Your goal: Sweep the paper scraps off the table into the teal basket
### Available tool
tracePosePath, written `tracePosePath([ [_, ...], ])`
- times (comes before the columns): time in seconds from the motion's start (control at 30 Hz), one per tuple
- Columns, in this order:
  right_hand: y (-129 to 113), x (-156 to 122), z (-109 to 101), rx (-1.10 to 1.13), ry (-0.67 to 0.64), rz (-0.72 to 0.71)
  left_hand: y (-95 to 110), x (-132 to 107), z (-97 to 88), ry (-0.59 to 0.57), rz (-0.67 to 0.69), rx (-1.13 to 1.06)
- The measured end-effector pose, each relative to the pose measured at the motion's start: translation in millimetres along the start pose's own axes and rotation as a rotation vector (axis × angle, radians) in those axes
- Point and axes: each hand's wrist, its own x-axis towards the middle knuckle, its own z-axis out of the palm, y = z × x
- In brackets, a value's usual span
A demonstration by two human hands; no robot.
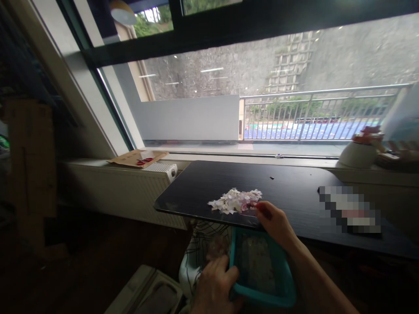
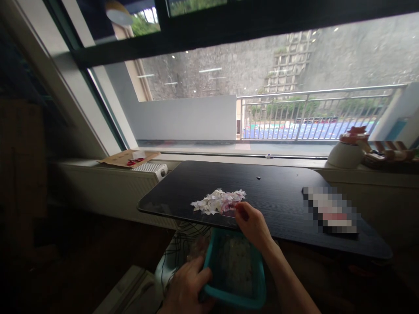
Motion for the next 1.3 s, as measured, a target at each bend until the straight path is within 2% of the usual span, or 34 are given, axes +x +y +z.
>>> tracePosePath([
  [0.17, -0.1, -0.1, 0.4, -0.020, 0.044, 0.023, 0.4, -0.1, -0.7, -0.035, -0.011, -0.002],
  [0.33, 0.4, -0.5, 0.1, -0.020, -0.011, 0.015, 5.6, 1.8, -3.7, -0.084, -0.011, 0.009],
  [0.53, 2.1, 0.1, 0.8, -0.014, -0.021, 0.039, 16.7, 9.1, -8.0, -0.154, 0.086, 0.040],
  [0.87, -2.6, -2.2, 1.3, -0.007, -0.105, 0.013, 16.9, 9.8, -10.9, -0.218, 0.096, -0.004],
  [1.03, -7.3, -3.6, -2.0, 0.051, -0.200, 0.003, 18.5, 11.0, -13.7, -0.211, 0.085, 0.015],
  [1.17, -6.2, 0.8, -1.0, 0.066, -0.128, 0.014, 14.6, 12.3, -8.9, -0.221, 0.110, 0.016],
  [1.3, -5.6, 8.2, 12.9, 0.046, -0.064, 0.004, 10.7, 11.0, -3.4, -0.217, 0.119, 0.033],
])
